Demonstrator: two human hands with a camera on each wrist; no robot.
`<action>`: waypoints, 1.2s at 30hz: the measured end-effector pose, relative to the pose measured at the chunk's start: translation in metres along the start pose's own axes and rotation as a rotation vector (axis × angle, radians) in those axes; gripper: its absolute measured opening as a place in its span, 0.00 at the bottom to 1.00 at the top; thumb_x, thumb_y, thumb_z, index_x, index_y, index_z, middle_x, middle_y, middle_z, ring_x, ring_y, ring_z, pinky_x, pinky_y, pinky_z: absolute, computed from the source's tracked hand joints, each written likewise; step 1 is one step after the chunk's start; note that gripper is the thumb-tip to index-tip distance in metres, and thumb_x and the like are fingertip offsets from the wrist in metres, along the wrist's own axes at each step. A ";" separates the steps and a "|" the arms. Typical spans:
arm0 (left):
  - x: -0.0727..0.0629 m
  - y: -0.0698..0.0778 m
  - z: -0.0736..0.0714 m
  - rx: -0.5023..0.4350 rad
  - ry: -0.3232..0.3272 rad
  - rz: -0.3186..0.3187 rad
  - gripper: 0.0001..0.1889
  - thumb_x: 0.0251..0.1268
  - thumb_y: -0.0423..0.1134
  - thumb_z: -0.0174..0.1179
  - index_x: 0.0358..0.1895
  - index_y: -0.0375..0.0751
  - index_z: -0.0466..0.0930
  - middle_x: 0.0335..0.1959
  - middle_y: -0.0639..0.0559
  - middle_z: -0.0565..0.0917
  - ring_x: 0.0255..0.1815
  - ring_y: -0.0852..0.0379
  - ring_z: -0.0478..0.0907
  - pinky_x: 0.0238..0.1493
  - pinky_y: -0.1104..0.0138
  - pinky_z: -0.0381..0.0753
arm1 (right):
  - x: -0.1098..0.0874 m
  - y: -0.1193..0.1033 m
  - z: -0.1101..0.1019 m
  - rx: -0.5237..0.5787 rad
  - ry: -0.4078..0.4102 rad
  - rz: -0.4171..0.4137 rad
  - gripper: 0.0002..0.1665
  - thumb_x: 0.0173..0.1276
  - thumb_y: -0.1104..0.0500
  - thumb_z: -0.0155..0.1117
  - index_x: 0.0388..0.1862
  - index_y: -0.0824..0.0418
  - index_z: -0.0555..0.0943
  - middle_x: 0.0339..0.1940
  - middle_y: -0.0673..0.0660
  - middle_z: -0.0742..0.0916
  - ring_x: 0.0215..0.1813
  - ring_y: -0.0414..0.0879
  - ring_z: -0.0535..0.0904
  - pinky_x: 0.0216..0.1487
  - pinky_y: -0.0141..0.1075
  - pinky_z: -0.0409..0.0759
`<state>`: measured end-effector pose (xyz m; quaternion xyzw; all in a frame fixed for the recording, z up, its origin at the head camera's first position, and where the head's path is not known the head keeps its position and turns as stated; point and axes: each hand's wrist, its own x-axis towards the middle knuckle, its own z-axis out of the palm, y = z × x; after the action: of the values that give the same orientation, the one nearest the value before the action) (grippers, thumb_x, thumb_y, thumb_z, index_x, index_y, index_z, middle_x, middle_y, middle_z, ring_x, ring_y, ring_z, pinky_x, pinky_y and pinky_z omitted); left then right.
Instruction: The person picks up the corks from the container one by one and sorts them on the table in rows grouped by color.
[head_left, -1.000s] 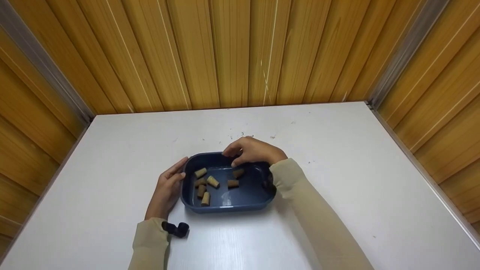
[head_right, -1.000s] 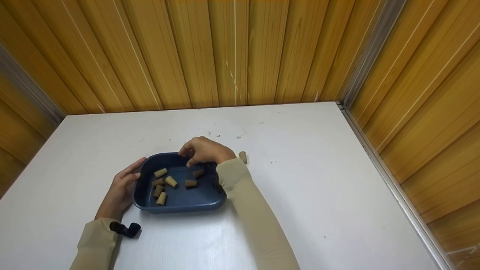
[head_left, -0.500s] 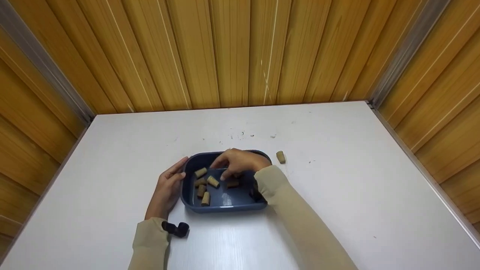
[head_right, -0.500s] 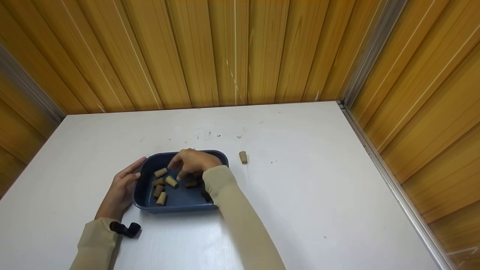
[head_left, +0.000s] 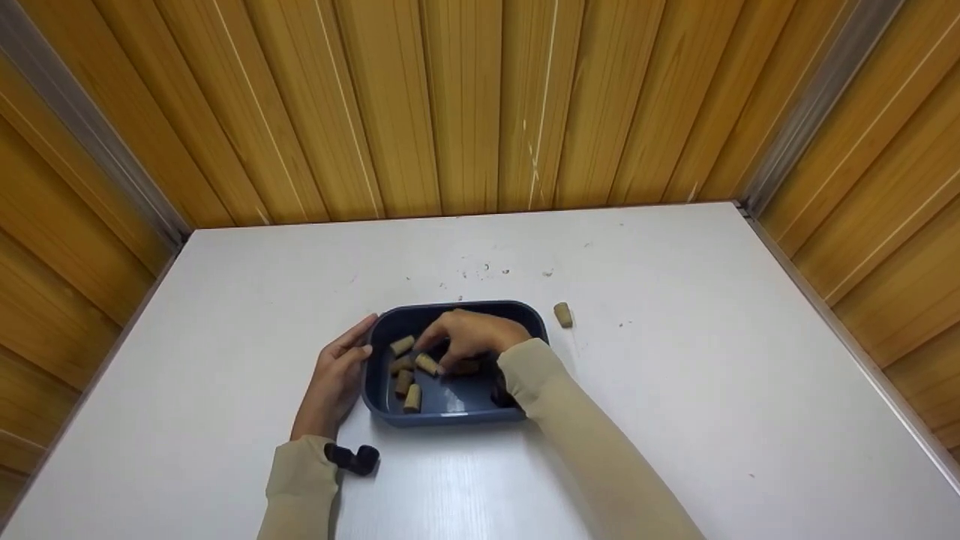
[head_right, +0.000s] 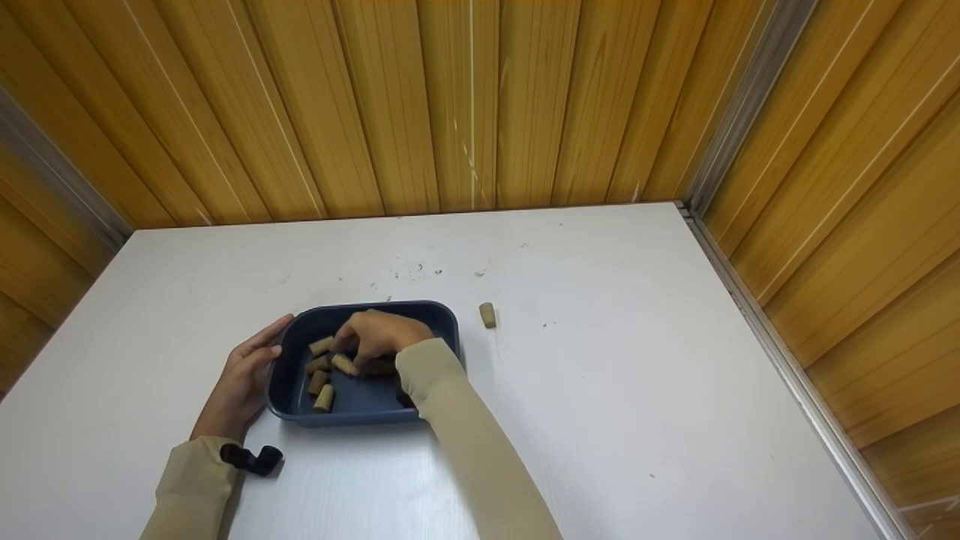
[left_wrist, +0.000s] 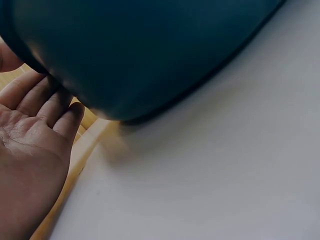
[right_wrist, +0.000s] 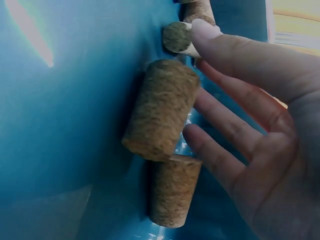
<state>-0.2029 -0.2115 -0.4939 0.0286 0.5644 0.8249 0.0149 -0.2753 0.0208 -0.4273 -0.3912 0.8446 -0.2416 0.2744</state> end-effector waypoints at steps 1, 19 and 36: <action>0.000 0.000 0.000 -0.003 -0.002 0.002 0.28 0.63 0.22 0.47 0.69 0.26 0.60 0.70 0.44 0.69 0.66 0.68 0.70 0.67 0.75 0.66 | 0.000 0.000 0.000 -0.012 0.002 0.001 0.29 0.56 0.63 0.72 0.59 0.52 0.81 0.59 0.51 0.83 0.61 0.42 0.77 0.65 0.36 0.75; -0.001 0.001 0.001 0.024 -0.014 0.007 0.29 0.63 0.23 0.46 0.70 0.26 0.59 0.71 0.42 0.67 0.66 0.69 0.69 0.68 0.76 0.65 | -0.002 -0.003 0.003 0.012 0.029 0.072 0.25 0.57 0.66 0.70 0.55 0.50 0.83 0.52 0.50 0.85 0.33 0.38 0.81 0.32 0.28 0.83; -0.001 0.001 0.001 0.028 -0.012 0.010 0.28 0.64 0.23 0.47 0.70 0.25 0.58 0.73 0.39 0.63 0.66 0.70 0.69 0.67 0.78 0.65 | -0.018 -0.007 -0.013 0.082 0.061 0.067 0.23 0.60 0.64 0.68 0.56 0.54 0.82 0.52 0.54 0.86 0.42 0.43 0.83 0.42 0.32 0.84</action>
<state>-0.2018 -0.2110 -0.4930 0.0365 0.5756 0.8168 0.0138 -0.2710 0.0334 -0.4085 -0.3437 0.8545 -0.2787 0.2721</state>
